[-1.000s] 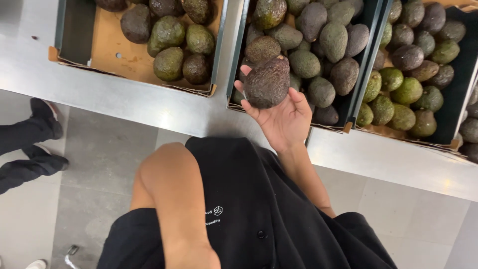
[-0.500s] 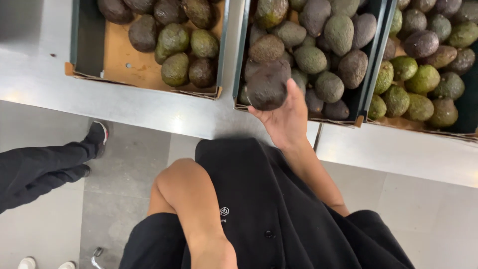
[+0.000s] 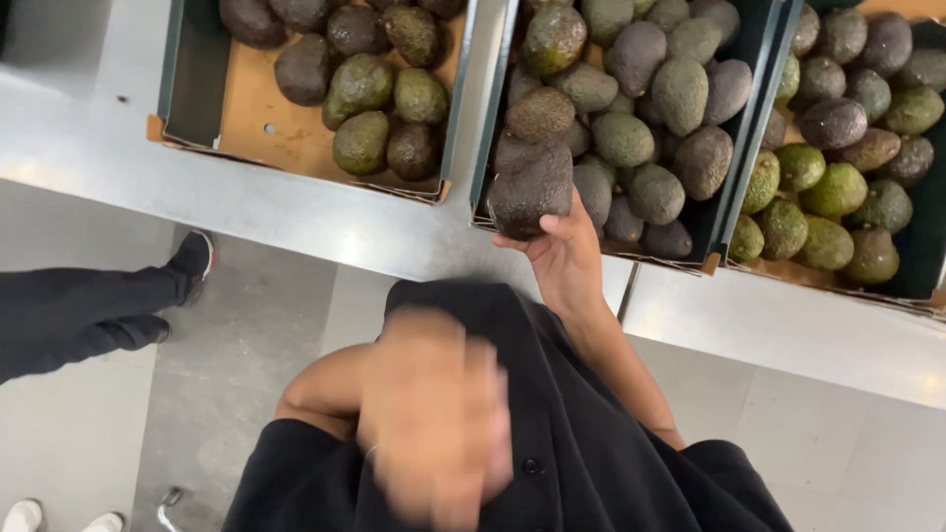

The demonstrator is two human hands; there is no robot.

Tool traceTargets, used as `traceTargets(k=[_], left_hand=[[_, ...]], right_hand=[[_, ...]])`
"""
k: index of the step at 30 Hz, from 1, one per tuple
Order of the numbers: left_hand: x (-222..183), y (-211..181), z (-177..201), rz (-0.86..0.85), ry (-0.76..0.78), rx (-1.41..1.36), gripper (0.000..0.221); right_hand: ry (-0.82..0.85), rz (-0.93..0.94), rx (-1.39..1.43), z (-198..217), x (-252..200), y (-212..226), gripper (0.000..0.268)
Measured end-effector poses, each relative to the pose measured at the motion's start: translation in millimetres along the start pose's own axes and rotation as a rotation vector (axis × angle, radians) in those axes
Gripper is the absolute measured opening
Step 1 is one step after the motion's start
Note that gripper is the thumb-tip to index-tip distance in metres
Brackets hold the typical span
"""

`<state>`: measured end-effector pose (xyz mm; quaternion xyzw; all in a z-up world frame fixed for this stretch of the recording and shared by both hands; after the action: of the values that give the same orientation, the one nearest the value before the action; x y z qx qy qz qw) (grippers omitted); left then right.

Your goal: Sorting avocados from crates onto a table and into other crates based on quality and ripeness.

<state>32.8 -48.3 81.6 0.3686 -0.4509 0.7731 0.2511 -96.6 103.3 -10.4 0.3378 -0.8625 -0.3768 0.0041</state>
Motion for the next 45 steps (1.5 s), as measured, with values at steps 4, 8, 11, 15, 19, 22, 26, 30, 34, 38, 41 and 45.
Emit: traceTargets(k=[4, 8, 11, 15, 19, 22, 26, 30, 34, 38, 41, 45], left_hand=[[35.8, 41.5, -3.7, 0.612, -0.030, 0.172, 0.058], [-27.6, 91.2, -25.4, 0.877, -0.024, -0.143, 0.056], [-65.5, 119.1, -34.1, 1.113, -0.202, -0.700, 0.049], [-88.5, 141.3, -26.9, 1.376, -0.439, -1.213, 0.055], [-90.3, 172.9, 6.0, 1.357, -0.535, -0.963, 0.050], [-88.3, 212.6, 62.4, 1.028, -0.487, -0.030, 0.049], [-112.4, 265.4, 109.5, 0.726, -0.365, 0.679, 0.047], [-124.0, 277.5, 144.9, 1.238, -0.549, 0.289, 0.047], [-127.6, 254.7, 129.4, 1.224, -0.873, -1.006, 0.052], [-128.0, 247.9, 103.0, 1.137, -0.883, -1.077, 0.056], [-116.6, 241.8, 97.0, 1.097, -0.830, -0.696, 0.054], [-105.7, 236.7, 92.8, 1.013, -0.770, -0.573, 0.052]], right_hand=[[0.064, -0.011, -0.068, -14.6, -5.0, -5.0, 0.066], [0.096, -0.059, -0.082, -21.4, -0.7, -21.0, 0.069], [0.122, -0.146, -0.163, -23.6, 2.4, -25.8, 0.076], [0.238, -0.161, -0.407, -9.2, 4.2, -26.2, 0.077], [0.360, -0.084, -0.571, -8.7, -0.5, -15.5, 0.061], [0.255, 0.002, -0.700, 9.5, -5.6, -9.9, 0.054], [0.116, 0.098, -0.846, 37.4, -13.2, -1.0, 0.051], [-0.031, 0.182, -0.989, 64.9, -24.7, 3.4, 0.049], [-0.125, 0.137, -0.952, 78.4, -28.1, -7.5, 0.045], [-0.106, 0.127, -0.987, 65.0, -24.3, -13.0, 0.042], [-0.051, 0.139, -1.116, 44.2, -19.9, -12.2, 0.039], [0.003, 0.177, -1.114, 35.5, -16.0, -11.7, 0.036]])
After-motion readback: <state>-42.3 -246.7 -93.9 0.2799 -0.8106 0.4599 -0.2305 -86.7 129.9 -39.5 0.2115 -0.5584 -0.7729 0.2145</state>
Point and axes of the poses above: each hand's wrist, its own x-axis towards the middle knuckle, its own z-axis out of the back of the hand, y = z × x, the point moved 4 cm from there along x, towards the middle knuckle, and after that the axes turned 3 degrees about x, right-handed, at the moved point
